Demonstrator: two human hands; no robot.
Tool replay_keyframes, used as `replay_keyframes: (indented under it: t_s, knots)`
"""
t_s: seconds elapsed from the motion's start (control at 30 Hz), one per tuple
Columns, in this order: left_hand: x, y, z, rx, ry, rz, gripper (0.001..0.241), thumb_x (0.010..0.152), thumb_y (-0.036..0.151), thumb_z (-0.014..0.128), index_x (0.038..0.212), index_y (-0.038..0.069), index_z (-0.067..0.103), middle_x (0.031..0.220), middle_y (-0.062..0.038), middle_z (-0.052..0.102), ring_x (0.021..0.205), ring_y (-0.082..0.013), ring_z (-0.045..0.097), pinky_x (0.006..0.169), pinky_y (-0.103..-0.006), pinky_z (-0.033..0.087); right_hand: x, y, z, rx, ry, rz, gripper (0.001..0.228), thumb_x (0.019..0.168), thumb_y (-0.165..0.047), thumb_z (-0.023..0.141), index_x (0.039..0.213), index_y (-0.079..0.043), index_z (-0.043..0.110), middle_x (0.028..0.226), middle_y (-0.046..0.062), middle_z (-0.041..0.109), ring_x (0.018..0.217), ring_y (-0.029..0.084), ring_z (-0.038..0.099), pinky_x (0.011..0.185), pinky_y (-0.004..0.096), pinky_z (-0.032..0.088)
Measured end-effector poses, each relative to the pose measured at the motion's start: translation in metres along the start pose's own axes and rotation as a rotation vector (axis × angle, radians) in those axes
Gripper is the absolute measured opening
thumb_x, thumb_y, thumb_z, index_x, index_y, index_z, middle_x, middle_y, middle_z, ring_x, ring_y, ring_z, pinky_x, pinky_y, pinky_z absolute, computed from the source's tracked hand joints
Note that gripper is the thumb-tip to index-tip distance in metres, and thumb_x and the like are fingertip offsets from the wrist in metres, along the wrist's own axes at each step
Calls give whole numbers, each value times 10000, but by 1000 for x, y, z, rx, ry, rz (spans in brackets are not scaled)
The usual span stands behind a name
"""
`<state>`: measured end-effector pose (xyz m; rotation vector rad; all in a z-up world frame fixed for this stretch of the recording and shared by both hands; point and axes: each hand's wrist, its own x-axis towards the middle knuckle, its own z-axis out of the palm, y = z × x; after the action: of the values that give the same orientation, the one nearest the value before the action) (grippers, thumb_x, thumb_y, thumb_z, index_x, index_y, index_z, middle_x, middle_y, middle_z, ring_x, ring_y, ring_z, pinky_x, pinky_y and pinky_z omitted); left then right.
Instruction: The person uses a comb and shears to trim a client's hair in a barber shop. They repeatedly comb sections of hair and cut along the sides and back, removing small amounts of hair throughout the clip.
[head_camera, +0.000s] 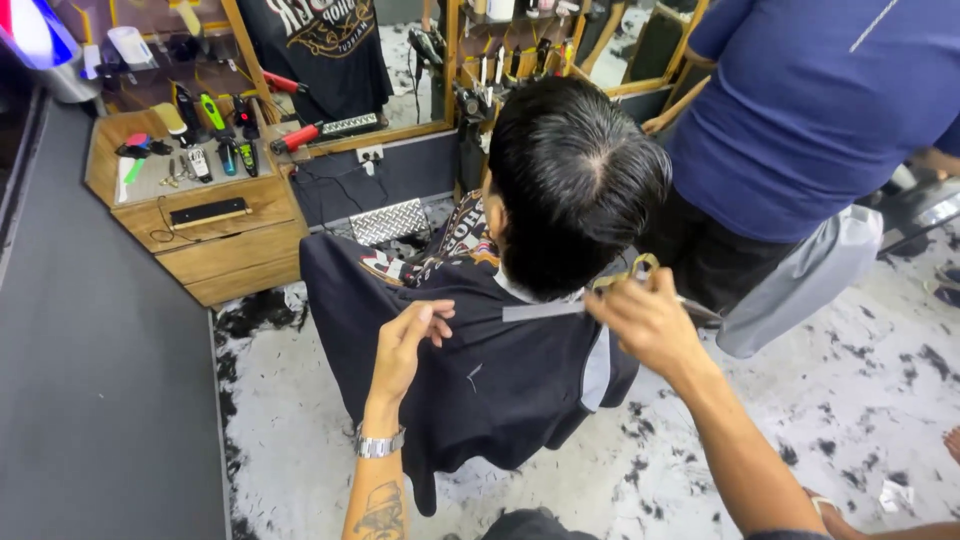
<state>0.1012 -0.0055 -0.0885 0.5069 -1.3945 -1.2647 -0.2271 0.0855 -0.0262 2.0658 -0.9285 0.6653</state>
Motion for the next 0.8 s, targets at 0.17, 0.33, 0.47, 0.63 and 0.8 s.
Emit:
replay_keyframes:
  t_s: [0.17, 0.33, 0.47, 0.63, 0.8]
  knots:
    - [6, 1, -8, 33, -11, 34, 379, 1047, 204, 464, 1080, -53, 740, 995, -200, 710, 757, -229, 666, 645, -314, 554, 25, 23, -40, 6, 166, 73, 409, 912, 41, 484, 1157, -77, 790, 866, 81, 693, 790, 291, 614, 784, 453, 376]
    - [16, 39, 10, 186, -98, -1, 379, 1034, 228, 437, 1078, 15, 748, 1123, -113, 693, 900, -164, 628, 780, -276, 515, 79, 59, -72, -140, 189, 188, 398, 1017, 154, 509, 1224, -23, 799, 982, 115, 667, 894, 357, 567, 925, 519, 316]
    - [28, 50, 23, 208, -141, 2, 390, 1026, 255, 439, 1064, 32, 757, 1124, -101, 720, 1015, -182, 638, 825, -280, 514, 103, 80, -73, -150, 89, 32, 475, 919, 175, 541, 1247, -68, 784, 1020, 87, 690, 961, 320, 581, 835, 468, 296]
    - [42, 53, 31, 177, -232, 34, 415, 1045, 244, 402, 1045, 26, 755, 1167, -104, 697, 1164, -196, 602, 828, -286, 525, 74, 101, -80, -155, -111, -34, 617, 790, 192, 622, 1299, -137, 734, 1064, 39, 679, 1023, 281, 581, 857, 481, 347]
    - [68, 72, 50, 115, -464, 1, 476, 1058, 307, 351, 1144, -21, 686, 977, -104, 716, 863, -179, 661, 689, -262, 505, 23, 115, -95, -186, -201, 30, 565, 843, 205, 638, 1261, -160, 749, 1095, 45, 717, 1044, 284, 609, 900, 492, 365]
